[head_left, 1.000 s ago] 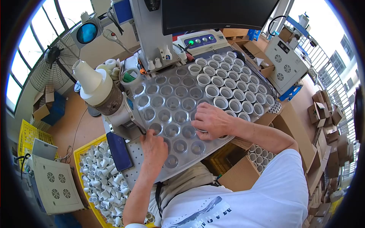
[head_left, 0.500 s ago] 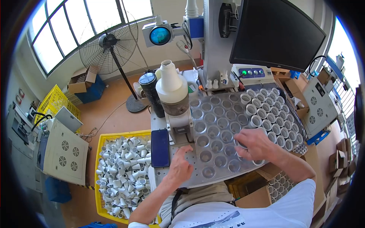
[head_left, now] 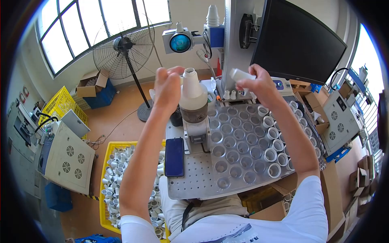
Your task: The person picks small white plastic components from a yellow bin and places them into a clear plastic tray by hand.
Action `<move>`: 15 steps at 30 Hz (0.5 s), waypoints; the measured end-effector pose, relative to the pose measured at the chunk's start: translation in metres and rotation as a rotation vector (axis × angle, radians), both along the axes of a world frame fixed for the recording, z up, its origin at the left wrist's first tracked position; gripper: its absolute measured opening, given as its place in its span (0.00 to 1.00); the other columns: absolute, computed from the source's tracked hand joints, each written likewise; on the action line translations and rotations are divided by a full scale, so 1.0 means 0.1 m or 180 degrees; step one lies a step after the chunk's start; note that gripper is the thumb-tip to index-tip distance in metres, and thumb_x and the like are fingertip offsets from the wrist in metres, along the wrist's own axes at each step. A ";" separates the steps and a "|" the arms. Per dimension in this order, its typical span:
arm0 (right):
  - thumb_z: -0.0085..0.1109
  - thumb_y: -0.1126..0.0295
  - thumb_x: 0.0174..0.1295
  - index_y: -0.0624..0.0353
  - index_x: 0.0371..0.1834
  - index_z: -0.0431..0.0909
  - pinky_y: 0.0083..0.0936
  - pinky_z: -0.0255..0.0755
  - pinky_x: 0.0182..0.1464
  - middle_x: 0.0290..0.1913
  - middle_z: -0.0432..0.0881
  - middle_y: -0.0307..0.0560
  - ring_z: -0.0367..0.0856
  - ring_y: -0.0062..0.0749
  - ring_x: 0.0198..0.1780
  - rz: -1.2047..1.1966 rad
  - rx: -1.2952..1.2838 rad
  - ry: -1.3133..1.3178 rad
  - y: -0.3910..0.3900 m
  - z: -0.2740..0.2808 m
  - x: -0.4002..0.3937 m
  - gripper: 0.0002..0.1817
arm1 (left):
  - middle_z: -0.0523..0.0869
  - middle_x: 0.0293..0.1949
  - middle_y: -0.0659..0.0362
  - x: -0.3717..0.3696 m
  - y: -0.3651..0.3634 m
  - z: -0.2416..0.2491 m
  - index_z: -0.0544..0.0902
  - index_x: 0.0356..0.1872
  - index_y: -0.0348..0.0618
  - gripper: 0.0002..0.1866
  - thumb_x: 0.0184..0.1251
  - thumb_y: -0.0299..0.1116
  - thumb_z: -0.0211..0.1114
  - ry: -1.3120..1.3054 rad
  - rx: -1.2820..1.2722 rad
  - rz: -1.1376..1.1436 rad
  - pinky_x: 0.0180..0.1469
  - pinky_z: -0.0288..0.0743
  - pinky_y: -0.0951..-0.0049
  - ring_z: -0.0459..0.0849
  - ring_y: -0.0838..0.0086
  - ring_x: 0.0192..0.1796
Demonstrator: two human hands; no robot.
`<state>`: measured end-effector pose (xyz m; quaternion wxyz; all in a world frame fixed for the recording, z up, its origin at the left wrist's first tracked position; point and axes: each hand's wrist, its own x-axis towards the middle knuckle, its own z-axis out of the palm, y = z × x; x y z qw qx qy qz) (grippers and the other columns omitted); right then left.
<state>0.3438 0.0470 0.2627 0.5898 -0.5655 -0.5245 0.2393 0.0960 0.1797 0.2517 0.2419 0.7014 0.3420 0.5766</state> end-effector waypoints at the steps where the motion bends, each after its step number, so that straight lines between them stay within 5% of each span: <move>1: 0.73 0.69 0.50 0.54 0.31 0.66 0.18 0.65 0.32 0.29 0.71 0.37 0.70 0.17 0.30 0.0068 0.0334 0.0131 0.18 0.03 -0.06 0.19 | 0.83 0.32 0.55 0.20 -0.09 0.14 0.84 0.40 0.33 0.18 0.59 0.29 0.46 -0.0068 -0.0726 -0.0222 0.55 0.73 0.66 0.78 0.68 0.48; 3: 0.77 0.67 0.51 0.52 0.27 0.65 0.19 0.62 0.30 0.27 0.66 0.33 0.64 0.16 0.29 0.0128 0.0901 0.0247 0.46 0.12 -0.39 0.22 | 0.82 0.30 0.57 0.23 -0.12 0.21 0.84 0.41 0.33 0.17 0.60 0.29 0.47 -0.0141 -0.1451 -0.0436 0.56 0.72 0.66 0.77 0.69 0.49; 5: 0.79 0.63 0.54 0.52 0.25 0.64 0.19 0.62 0.30 0.26 0.65 0.32 0.63 0.16 0.29 0.0322 0.1055 0.0300 0.59 0.11 -0.76 0.24 | 0.80 0.32 0.55 -0.06 -0.01 0.14 0.85 0.25 0.37 0.17 0.59 0.31 0.47 0.0190 -0.0295 -0.0436 0.56 0.69 0.70 0.75 0.66 0.48; 7: 0.79 0.62 0.54 0.52 0.25 0.64 0.19 0.63 0.30 0.26 0.65 0.32 0.63 0.16 0.29 0.0344 0.0973 -0.0038 0.58 -0.05 -1.03 0.25 | 0.83 0.30 0.57 -0.61 -0.30 0.25 0.82 0.19 0.38 0.18 0.57 0.33 0.45 -0.0148 -0.0190 -0.0472 0.56 0.69 0.72 0.74 0.74 0.48; 9: 0.79 0.61 0.55 0.53 0.25 0.64 0.20 0.63 0.30 0.25 0.64 0.32 0.63 0.16 0.29 0.0394 0.0862 -0.0390 0.57 -0.20 -1.14 0.25 | 0.83 0.24 0.59 -1.15 -0.37 0.08 0.81 0.16 0.39 0.17 0.53 0.34 0.44 0.0543 0.0157 0.0382 0.49 0.72 0.73 0.75 0.76 0.37; 11: 0.79 0.59 0.56 0.53 0.25 0.64 0.22 0.63 0.29 0.25 0.63 0.32 0.62 0.18 0.28 0.0239 0.0827 -0.0317 0.57 -0.31 -1.17 0.26 | 0.82 0.21 0.61 -1.61 -0.40 -0.27 0.80 0.13 0.41 0.14 0.51 0.30 0.48 0.0190 -0.0126 0.0557 0.48 0.73 0.75 0.77 0.73 0.31; 12: 0.76 0.57 0.59 0.54 0.27 0.66 0.26 0.72 0.37 0.28 0.75 0.38 0.72 0.22 0.32 0.0207 0.0600 -0.0492 0.54 -0.30 -1.15 0.24 | 0.81 0.20 0.62 -1.87 -0.31 -0.58 0.80 0.13 0.40 0.14 0.50 0.30 0.48 0.0176 -0.0228 0.0887 0.42 0.74 0.75 0.77 0.73 0.28; 15: 0.71 0.55 0.64 0.56 0.29 0.70 0.32 0.77 0.50 0.38 0.86 0.49 0.82 0.32 0.43 0.0575 0.1230 -0.0475 0.52 -0.44 -0.88 0.21 | 0.77 0.15 0.58 -2.92 -0.02 -1.52 0.81 0.15 0.35 0.17 0.50 0.34 0.47 0.0378 -0.0592 0.1271 0.29 0.69 0.75 0.73 0.74 0.20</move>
